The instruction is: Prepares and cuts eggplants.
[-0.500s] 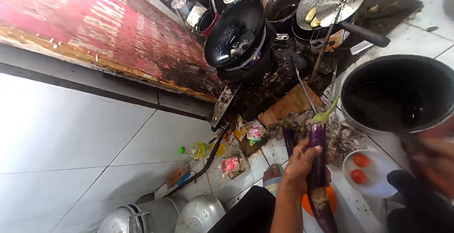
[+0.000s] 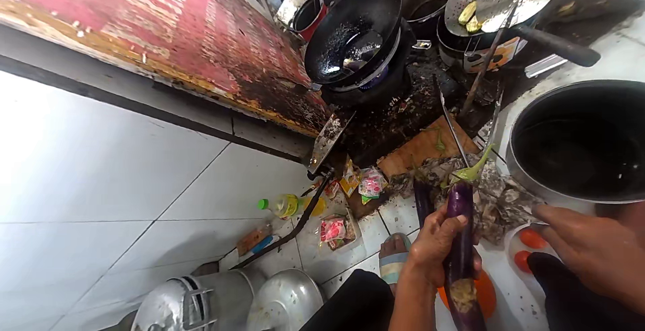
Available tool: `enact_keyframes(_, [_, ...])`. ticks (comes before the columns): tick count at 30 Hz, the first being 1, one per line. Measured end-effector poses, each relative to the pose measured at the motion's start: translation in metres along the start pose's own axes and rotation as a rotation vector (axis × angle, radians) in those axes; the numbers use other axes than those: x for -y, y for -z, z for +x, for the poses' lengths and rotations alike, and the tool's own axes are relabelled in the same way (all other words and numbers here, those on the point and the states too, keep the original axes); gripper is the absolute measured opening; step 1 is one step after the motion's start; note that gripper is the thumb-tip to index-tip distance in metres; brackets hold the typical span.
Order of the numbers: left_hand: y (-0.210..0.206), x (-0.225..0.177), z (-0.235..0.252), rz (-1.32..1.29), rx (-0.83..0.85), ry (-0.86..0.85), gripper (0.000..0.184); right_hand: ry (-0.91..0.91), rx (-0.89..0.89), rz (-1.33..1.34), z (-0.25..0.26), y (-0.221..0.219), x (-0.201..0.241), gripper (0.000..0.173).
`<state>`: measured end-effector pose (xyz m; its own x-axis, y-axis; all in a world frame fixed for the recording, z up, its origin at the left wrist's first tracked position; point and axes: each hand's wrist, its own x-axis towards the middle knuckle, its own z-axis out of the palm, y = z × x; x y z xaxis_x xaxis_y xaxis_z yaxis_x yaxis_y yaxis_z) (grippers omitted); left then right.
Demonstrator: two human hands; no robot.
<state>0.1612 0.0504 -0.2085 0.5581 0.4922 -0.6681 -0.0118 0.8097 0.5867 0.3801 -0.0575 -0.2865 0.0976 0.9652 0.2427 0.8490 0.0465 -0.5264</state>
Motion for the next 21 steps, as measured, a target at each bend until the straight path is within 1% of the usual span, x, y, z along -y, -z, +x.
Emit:
enact_keyframes(5, [0.008,0.002,-0.004,0.057,-0.031,-0.003,0.032,-0.005,0.002,-0.176,0.004,-0.005,0.004,0.030])
enact_keyframes(9, [0.007,0.005,-0.004,0.124,-0.090,0.008,0.029,-0.039,0.052,-0.202,0.011,-0.012,0.010,0.023])
enact_keyframes(10, [0.005,0.007,-0.004,0.162,-0.100,0.016,0.028,-0.056,0.100,-0.185,0.018,-0.014,0.014,0.019])
enact_keyframes(12, [0.000,0.010,-0.004,0.287,-0.064,0.009,0.030,-0.141,0.298,-0.123,0.042,-0.013,0.026,0.011])
enact_keyframes(13, [-0.006,0.013,-0.005,0.380,0.009,-0.022,0.032,-0.206,0.417,-0.078,0.058,-0.015,0.030,0.012])
enact_keyframes(14, [-0.012,0.015,-0.005,0.446,0.126,-0.055,0.034,-0.278,0.524,-0.006,0.075,-0.018,0.031,0.015])
enact_keyframes(15, [-0.020,0.018,-0.004,0.436,0.196,-0.066,0.031,-0.375,0.674,0.023,0.094,-0.020,0.034,0.022])
enact_keyframes(16, [-0.025,0.018,-0.003,0.374,0.200,-0.068,0.028,-0.417,0.699,0.082,0.103,-0.026,0.033,0.023])
enact_keyframes(18, [-0.018,0.007,0.001,0.255,0.123,-0.123,0.032,-0.383,0.516,0.229,0.104,-0.024,0.034,0.012])
enact_keyframes(20, [-0.002,-0.001,-0.002,0.164,0.107,-0.183,0.041,-0.398,0.450,0.296,0.096,-0.016,0.035,0.014])
enact_keyframes(21, [0.005,-0.003,-0.005,0.118,0.118,-0.206,0.045,-0.394,0.387,0.340,0.087,-0.019,0.029,0.013])
